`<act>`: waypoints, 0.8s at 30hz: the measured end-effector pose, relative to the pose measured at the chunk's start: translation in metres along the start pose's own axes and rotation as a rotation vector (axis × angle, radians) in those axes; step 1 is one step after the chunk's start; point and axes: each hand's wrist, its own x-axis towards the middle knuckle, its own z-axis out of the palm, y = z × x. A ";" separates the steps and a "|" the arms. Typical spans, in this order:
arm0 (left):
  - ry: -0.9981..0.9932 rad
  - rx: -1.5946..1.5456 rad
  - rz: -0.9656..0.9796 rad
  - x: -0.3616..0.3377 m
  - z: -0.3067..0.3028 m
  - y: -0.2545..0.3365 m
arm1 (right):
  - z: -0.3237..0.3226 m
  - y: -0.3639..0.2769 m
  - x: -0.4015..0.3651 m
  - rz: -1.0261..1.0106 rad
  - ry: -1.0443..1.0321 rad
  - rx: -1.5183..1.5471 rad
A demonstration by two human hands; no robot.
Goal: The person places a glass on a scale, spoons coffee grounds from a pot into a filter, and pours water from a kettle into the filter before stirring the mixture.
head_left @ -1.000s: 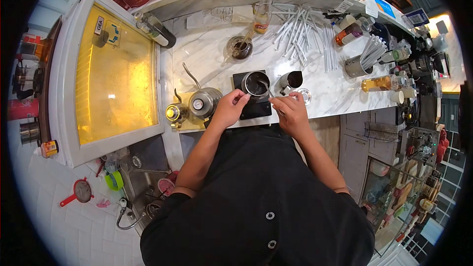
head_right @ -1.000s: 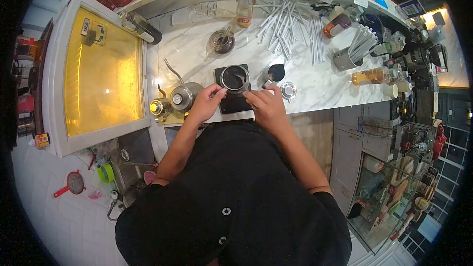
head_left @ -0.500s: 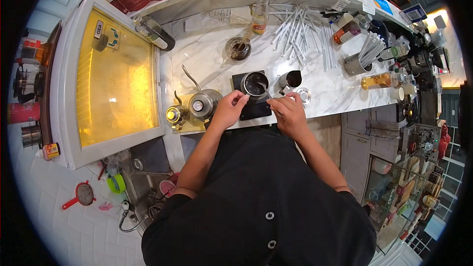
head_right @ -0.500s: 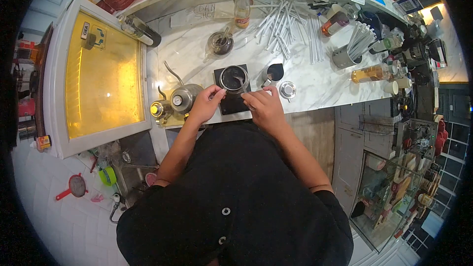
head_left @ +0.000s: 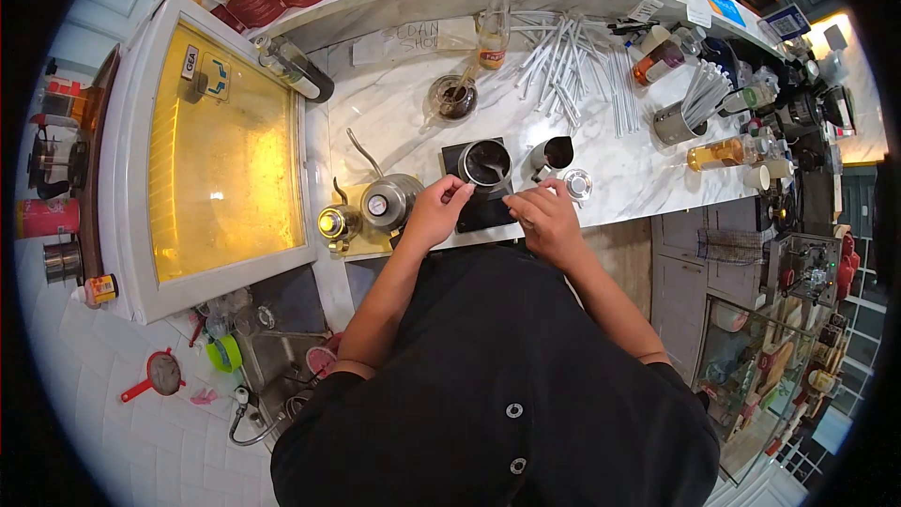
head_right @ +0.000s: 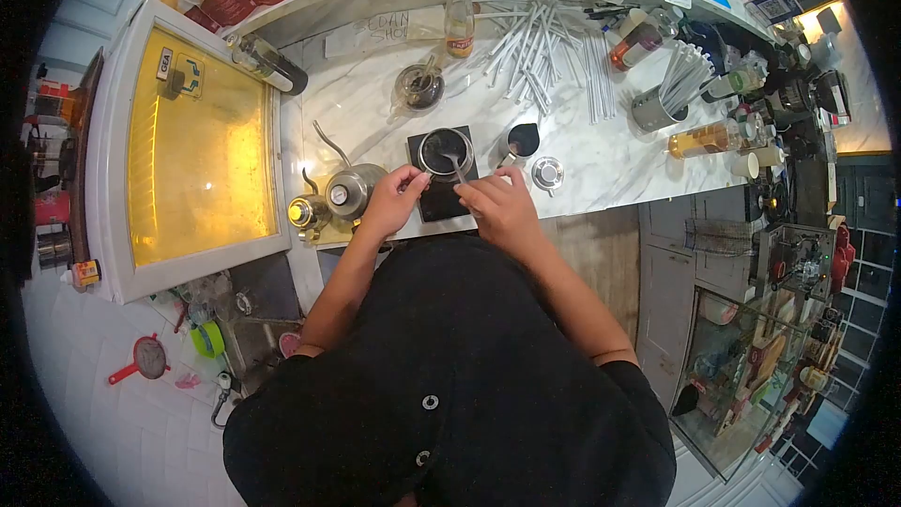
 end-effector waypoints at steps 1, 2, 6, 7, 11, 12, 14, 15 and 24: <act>0.001 0.001 0.005 0.000 0.000 0.000 | 0.003 -0.001 -0.001 -0.014 -0.002 0.019; 0.000 0.001 0.005 0.001 0.000 0.000 | 0.005 -0.002 -0.001 -0.028 -0.003 0.037; 0.002 -0.005 0.009 0.001 -0.001 -0.003 | 0.009 0.004 0.007 -0.029 0.019 0.018; 0.000 -0.015 0.014 0.001 0.000 -0.004 | 0.007 0.005 0.007 -0.003 0.018 0.012; -0.007 -0.012 0.008 0.001 -0.001 -0.003 | 0.003 0.008 -0.001 0.019 0.023 -0.003; -0.003 -0.018 0.007 0.001 -0.001 -0.003 | 0.003 0.007 -0.002 0.019 0.022 -0.003; -0.003 -0.024 0.004 0.001 0.001 -0.004 | 0.003 0.002 -0.001 -0.008 0.003 0.023; 0.020 -0.026 0.043 0.001 0.002 -0.006 | 0.006 0.002 0.000 -0.005 0.002 0.023; 0.039 -0.011 0.028 0.000 0.001 -0.005 | 0.002 0.012 -0.002 0.036 0.005 0.015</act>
